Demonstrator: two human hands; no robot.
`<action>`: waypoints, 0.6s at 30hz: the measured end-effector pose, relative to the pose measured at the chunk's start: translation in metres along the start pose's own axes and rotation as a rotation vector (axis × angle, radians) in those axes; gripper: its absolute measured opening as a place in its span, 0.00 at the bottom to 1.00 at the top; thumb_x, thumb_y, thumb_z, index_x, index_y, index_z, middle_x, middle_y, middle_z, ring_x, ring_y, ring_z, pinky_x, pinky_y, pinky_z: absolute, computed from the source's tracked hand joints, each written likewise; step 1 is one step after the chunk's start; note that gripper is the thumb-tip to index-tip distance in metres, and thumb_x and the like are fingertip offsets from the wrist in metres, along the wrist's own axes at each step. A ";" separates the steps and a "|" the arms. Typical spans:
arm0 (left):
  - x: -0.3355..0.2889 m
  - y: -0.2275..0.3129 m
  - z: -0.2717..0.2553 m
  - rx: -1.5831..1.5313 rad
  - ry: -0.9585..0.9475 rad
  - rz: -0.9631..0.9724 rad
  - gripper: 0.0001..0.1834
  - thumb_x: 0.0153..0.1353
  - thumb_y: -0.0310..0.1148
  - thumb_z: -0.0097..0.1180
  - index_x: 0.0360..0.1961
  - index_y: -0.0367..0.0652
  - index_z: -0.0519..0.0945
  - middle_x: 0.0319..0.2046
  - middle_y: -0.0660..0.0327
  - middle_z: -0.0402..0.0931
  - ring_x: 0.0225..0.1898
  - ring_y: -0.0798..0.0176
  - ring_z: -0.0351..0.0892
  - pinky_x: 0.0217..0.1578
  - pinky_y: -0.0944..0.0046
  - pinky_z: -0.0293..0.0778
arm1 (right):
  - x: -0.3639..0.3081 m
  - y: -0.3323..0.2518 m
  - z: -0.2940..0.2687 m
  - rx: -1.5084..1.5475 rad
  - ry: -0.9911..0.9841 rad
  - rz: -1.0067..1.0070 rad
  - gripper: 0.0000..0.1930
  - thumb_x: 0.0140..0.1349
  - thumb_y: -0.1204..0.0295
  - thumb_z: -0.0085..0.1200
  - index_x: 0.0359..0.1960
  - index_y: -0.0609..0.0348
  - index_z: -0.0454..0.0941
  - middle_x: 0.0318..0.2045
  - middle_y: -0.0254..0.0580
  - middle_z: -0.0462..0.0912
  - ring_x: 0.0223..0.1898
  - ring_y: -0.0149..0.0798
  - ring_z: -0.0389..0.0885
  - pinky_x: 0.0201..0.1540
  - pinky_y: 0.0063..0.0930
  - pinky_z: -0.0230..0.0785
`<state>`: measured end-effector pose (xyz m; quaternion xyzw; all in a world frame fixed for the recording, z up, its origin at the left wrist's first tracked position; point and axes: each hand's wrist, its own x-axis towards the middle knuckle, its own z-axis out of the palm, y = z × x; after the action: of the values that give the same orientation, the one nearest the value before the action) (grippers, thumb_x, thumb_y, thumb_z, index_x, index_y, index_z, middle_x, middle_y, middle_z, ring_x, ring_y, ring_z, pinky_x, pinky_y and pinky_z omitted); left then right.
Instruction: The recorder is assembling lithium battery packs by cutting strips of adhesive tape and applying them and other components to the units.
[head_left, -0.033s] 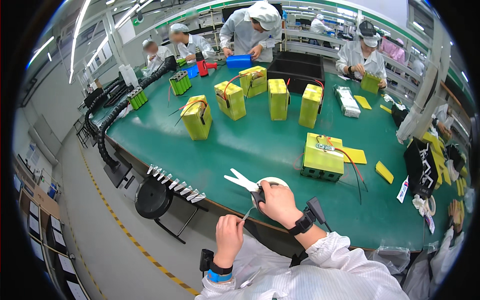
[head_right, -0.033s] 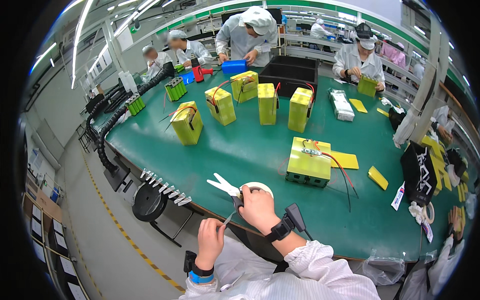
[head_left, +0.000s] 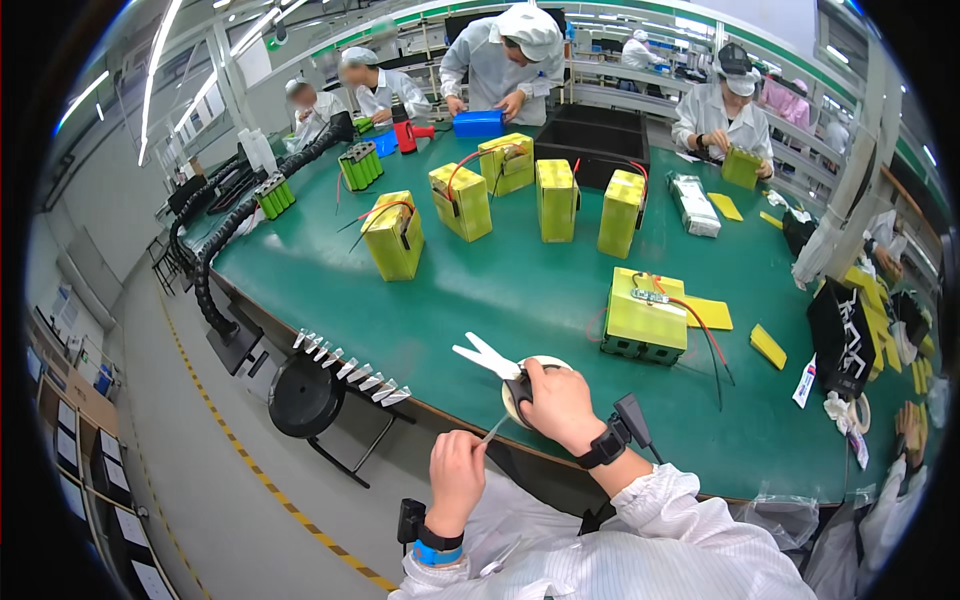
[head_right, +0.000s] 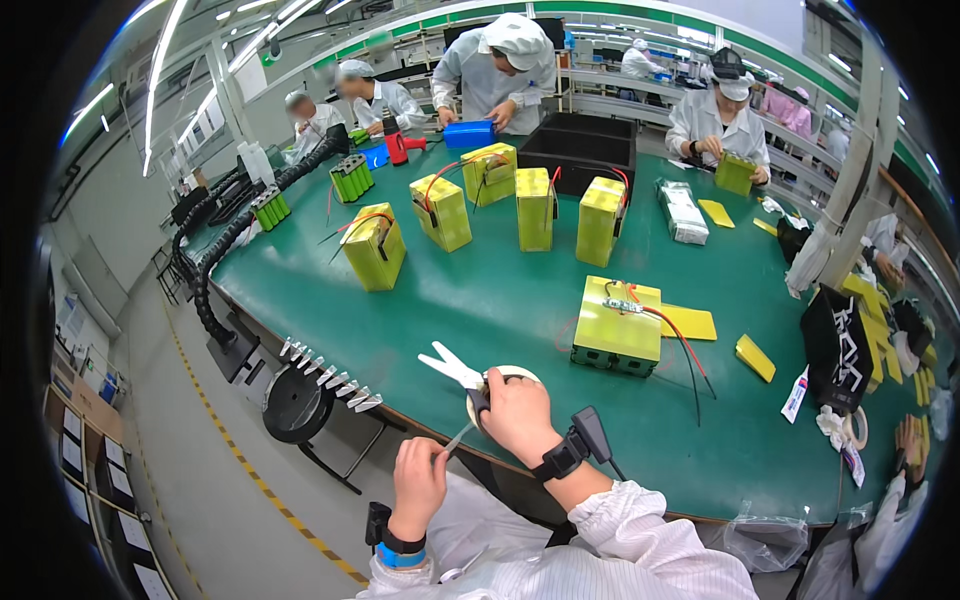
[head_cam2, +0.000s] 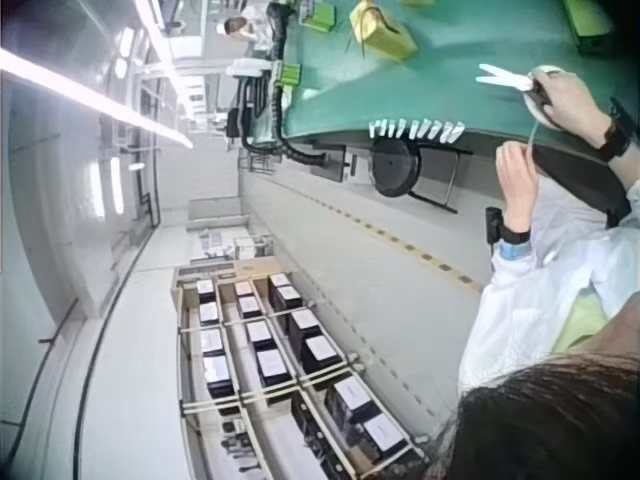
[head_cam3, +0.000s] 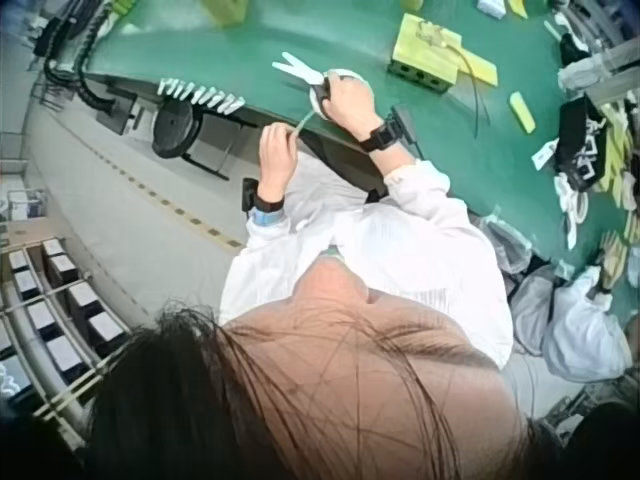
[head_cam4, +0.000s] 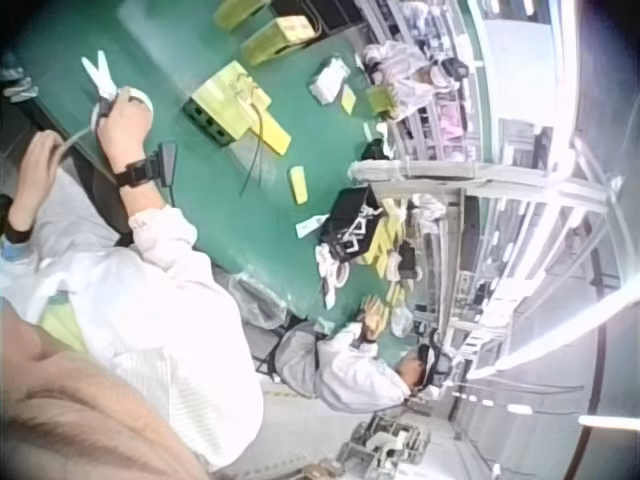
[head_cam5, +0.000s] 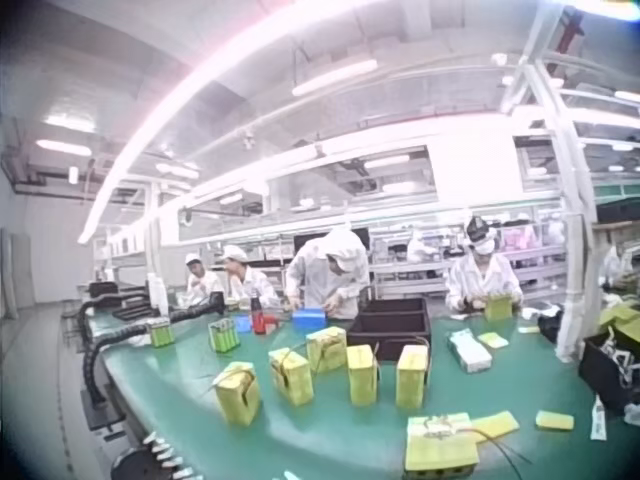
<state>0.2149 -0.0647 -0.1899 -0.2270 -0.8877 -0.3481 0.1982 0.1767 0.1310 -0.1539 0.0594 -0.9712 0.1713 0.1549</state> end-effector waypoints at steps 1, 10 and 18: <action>0.000 0.001 -0.005 -0.002 0.003 0.002 0.06 0.55 0.25 0.59 0.29 0.40 0.73 0.29 0.57 0.73 0.36 0.48 0.72 0.38 0.52 0.67 | 0.003 0.003 0.000 0.011 0.017 0.025 0.21 0.49 0.64 0.62 0.43 0.60 0.72 0.26 0.49 0.81 0.33 0.51 0.81 0.36 0.44 0.73; -0.030 -0.015 -0.070 -0.052 -0.145 -0.095 0.06 0.55 0.25 0.59 0.29 0.39 0.73 0.29 0.55 0.74 0.34 0.49 0.72 0.34 0.55 0.68 | 0.027 0.008 0.017 0.009 0.129 0.042 0.17 0.47 0.67 0.60 0.39 0.58 0.73 0.21 0.48 0.80 0.27 0.52 0.81 0.34 0.46 0.72; -0.038 -0.042 -0.077 -0.244 -0.167 -0.341 0.06 0.61 0.28 0.56 0.34 0.38 0.74 0.28 0.57 0.75 0.33 0.56 0.73 0.34 0.61 0.69 | 0.039 0.013 0.000 -0.047 -0.018 0.132 0.21 0.50 0.63 0.62 0.44 0.58 0.73 0.29 0.50 0.82 0.36 0.52 0.82 0.40 0.44 0.72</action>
<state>0.2383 -0.1572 -0.1793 -0.1239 -0.8778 -0.4615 0.0332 0.1378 0.1402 -0.1459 -0.0069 -0.9781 0.1578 0.1356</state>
